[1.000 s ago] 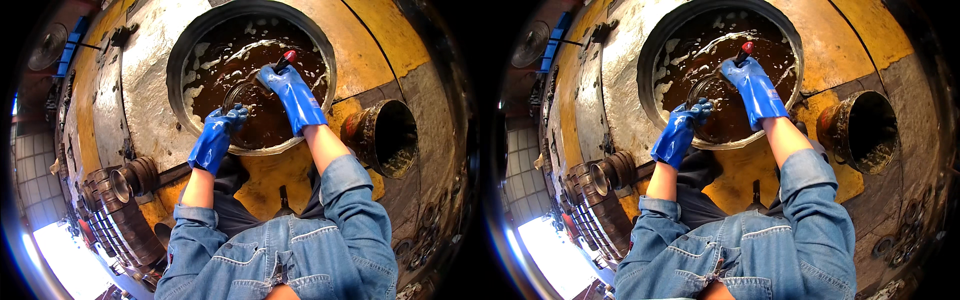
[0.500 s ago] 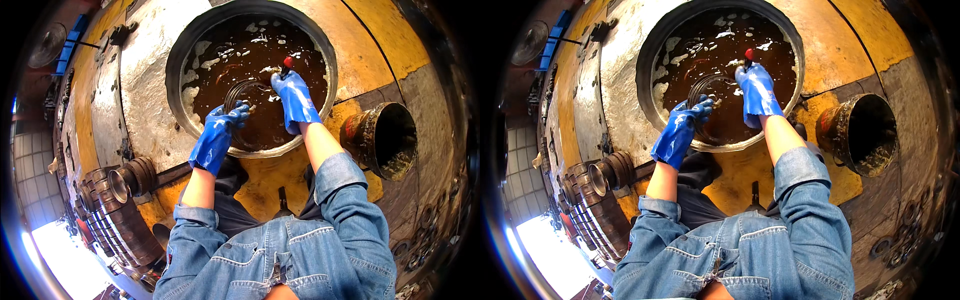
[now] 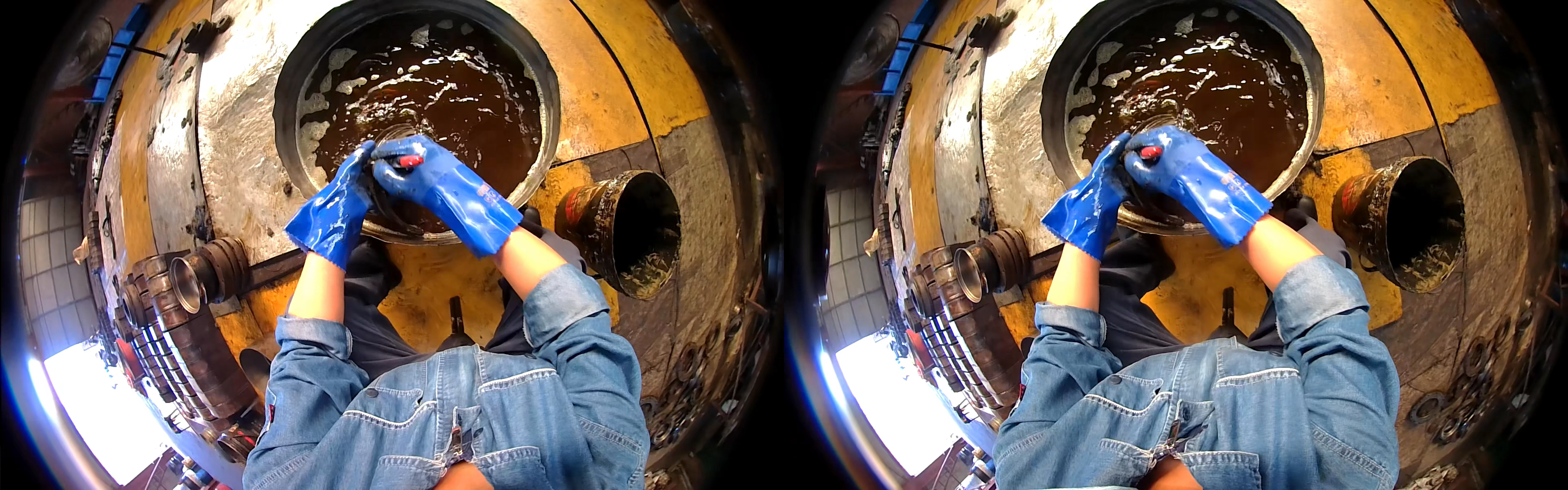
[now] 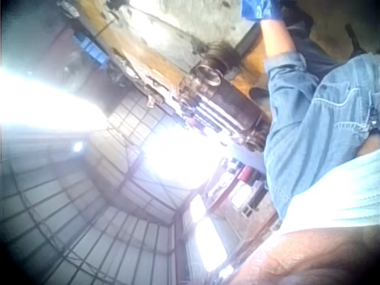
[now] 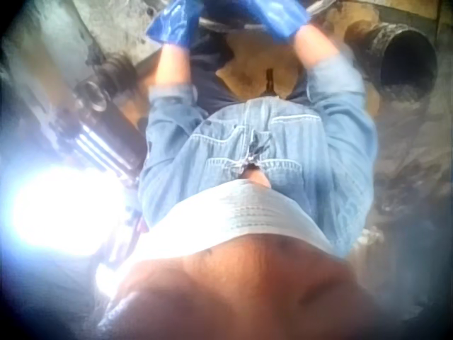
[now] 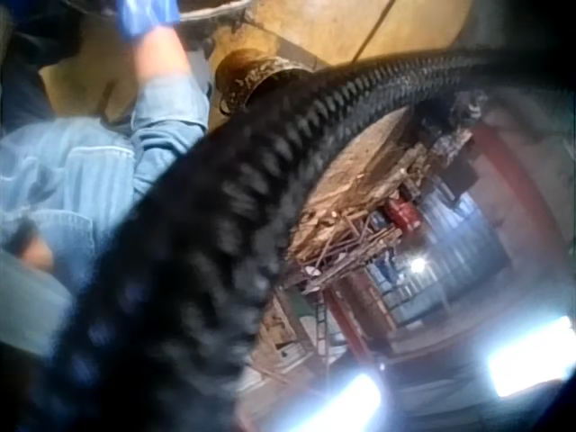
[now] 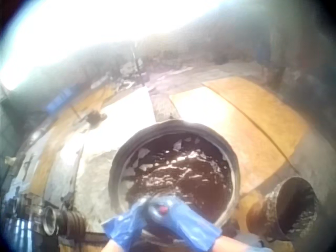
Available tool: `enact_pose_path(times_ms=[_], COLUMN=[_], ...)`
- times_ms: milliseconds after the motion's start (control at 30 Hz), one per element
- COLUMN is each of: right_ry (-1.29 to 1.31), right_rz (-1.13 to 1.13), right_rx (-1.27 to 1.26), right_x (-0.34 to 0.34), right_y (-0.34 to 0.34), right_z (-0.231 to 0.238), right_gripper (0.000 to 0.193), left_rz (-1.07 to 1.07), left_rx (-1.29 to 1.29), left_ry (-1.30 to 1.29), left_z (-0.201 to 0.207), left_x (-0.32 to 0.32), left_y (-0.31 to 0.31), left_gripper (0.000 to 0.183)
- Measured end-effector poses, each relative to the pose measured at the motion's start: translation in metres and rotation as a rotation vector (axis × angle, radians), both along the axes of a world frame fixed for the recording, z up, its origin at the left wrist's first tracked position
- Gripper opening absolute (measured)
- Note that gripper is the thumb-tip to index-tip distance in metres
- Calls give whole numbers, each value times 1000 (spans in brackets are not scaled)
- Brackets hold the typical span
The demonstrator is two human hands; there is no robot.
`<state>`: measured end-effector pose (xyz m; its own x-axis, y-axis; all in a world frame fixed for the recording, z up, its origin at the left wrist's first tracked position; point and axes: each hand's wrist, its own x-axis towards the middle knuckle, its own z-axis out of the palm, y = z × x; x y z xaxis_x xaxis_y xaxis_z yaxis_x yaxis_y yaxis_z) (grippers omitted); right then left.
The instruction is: The person cleans metal rings by dipping them into a bucket of liquid and scrubbing them with a brush. They lift each ring, apply the brush across its surface, and place it into another container or onto the floor.
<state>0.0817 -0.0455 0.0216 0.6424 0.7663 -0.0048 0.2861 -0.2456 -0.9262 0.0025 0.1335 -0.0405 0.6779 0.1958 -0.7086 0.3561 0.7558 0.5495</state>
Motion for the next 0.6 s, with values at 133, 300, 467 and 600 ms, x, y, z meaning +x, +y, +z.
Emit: enact_pose_path(times_ms=[133, 300, 467, 600], right_ry=[52, -6, -37, -279], right_rz=[209, 440, 383, 340], right_rx=[-107, -375, -700, -926], right_x=[-20, -25, -13, 17], right_y=[-26, -38, -47, -55], right_z=[1, 1, -2, -35], right_gripper=[34, 36, 33, 41], left_rz=[-526, -240, -282, -271], left_rx=[710, 124, 194, 173], left_ry=[-370, -224, -292, -294], left_z=[-3, 37, 29, 29], left_x=[-26, -21, -18, -16], left_y=[0, -22, -17, -17], left_gripper=[39, 45, 48, 48])
